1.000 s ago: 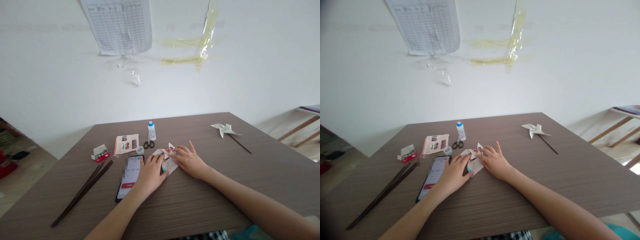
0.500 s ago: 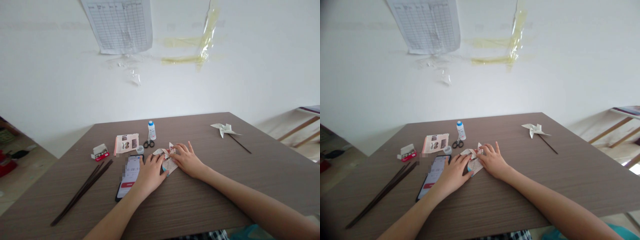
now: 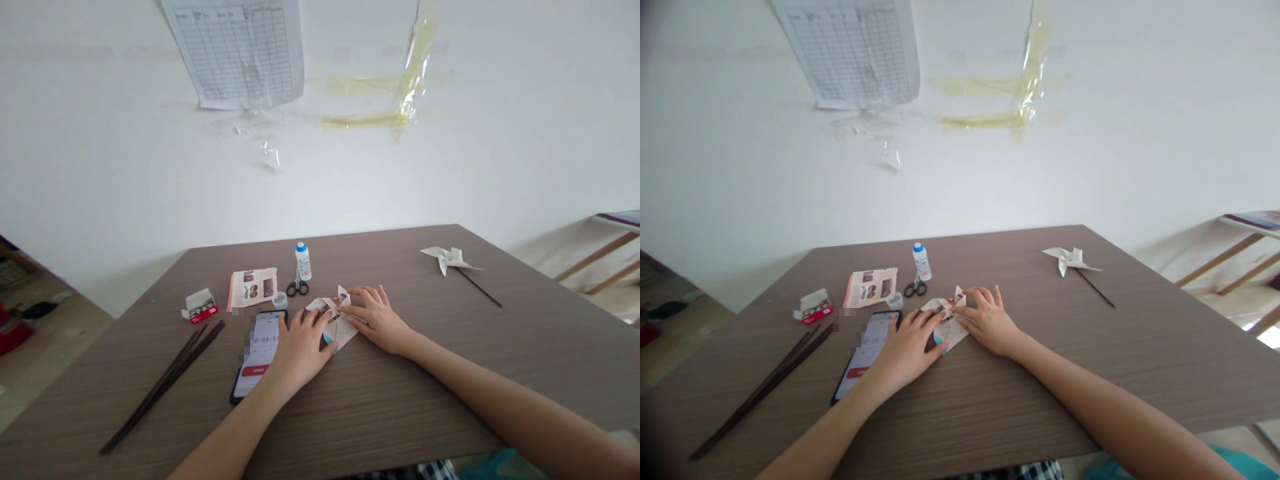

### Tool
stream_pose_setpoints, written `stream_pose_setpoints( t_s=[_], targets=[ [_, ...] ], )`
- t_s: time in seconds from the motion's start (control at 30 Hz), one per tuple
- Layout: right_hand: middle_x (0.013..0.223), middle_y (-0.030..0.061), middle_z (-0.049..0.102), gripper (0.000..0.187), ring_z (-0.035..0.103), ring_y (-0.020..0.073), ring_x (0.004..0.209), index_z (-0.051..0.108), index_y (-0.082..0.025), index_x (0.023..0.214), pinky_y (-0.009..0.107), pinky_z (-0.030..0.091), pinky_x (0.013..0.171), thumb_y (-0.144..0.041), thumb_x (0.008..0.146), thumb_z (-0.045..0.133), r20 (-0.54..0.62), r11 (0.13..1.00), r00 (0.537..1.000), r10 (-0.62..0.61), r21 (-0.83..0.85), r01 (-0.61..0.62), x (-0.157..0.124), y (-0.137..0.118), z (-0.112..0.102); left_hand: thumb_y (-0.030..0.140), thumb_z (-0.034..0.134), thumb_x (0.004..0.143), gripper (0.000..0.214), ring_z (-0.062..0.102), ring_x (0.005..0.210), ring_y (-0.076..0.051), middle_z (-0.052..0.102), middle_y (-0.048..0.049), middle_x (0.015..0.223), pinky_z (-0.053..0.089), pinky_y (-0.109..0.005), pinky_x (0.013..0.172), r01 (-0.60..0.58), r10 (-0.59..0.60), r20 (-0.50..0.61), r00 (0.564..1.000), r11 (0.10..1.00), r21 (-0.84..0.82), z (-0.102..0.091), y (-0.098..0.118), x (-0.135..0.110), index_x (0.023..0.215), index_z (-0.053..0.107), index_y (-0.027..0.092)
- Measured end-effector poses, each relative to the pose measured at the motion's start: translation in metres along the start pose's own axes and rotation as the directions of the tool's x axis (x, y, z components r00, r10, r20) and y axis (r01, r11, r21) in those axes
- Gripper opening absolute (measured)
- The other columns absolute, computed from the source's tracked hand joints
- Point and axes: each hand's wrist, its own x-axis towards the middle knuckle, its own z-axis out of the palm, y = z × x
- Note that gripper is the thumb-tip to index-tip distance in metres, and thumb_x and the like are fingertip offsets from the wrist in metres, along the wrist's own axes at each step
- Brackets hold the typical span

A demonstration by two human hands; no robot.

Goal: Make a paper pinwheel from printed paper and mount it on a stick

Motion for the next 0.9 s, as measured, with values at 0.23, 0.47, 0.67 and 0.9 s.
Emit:
stream_pose_setpoints(
  t_s=[0.23, 0.47, 0.67, 0.9],
  targets=[
    [0.202, 0.0151, 0.059, 0.046, 0.049, 0.0507, 0.188, 0.085, -0.047, 0.175, 0.104, 0.028, 0.149, -0.037, 0.134, 0.066, 0.044, 0.992, 0.999, -0.005, -0.123, 0.010, 0.002, -0.009, -0.001, 0.037, 0.078, 0.120, 0.071, 0.056, 0.185, -0.055, 0.068, -0.0163, 0.197, 0.035, -0.095, 0.152, -0.016, 0.016, -0.018, 1.000, 1.000, -0.002, 0.001, 0.000, 0.001, 0.191, 0.070, 0.038],
    [0.198, 0.0188, 0.066, 0.044, 0.051, 0.0519, 0.189, 0.088, -0.039, 0.171, 0.102, 0.028, 0.151, -0.034, 0.133, 0.068, 0.024, 0.970, 0.994, -0.106, -0.219, 0.109, 0.004, -0.016, -0.011, 0.038, 0.079, 0.118, 0.070, 0.056, 0.184, -0.055, 0.069, -0.0149, 0.196, 0.036, -0.095, 0.152, -0.021, 0.020, -0.029, 0.999, 1.000, -0.023, 0.003, -0.001, 0.001, 0.188, 0.072, 0.040],
    [0.198, 0.0183, 0.065, 0.046, 0.050, 0.0503, 0.190, 0.085, -0.041, 0.175, 0.100, 0.028, 0.152, -0.034, 0.133, 0.068, 0.048, 0.966, 0.993, -0.103, -0.233, 0.112, 0.003, -0.015, -0.012, 0.040, 0.078, 0.120, 0.070, 0.056, 0.184, -0.054, 0.069, -0.0139, 0.196, 0.035, -0.094, 0.153, -0.012, 0.012, -0.023, 1.000, 1.000, -0.008, 0.002, 0.001, 0.001, 0.189, 0.071, 0.042],
    [0.195, 0.0215, 0.066, 0.049, 0.048, 0.0497, 0.190, 0.081, -0.039, 0.181, 0.098, 0.031, 0.151, -0.036, 0.134, 0.066, 0.059, 0.973, 0.994, -0.088, -0.208, 0.098, 0.000, -0.015, -0.006, 0.039, 0.076, 0.122, 0.071, 0.054, 0.187, -0.053, 0.066, -0.0138, 0.199, 0.033, -0.094, 0.154, -0.003, 0.003, 0.005, 1.000, 1.000, 0.008, -0.001, 0.002, 0.000, 0.192, 0.068, 0.039]
  ],
)
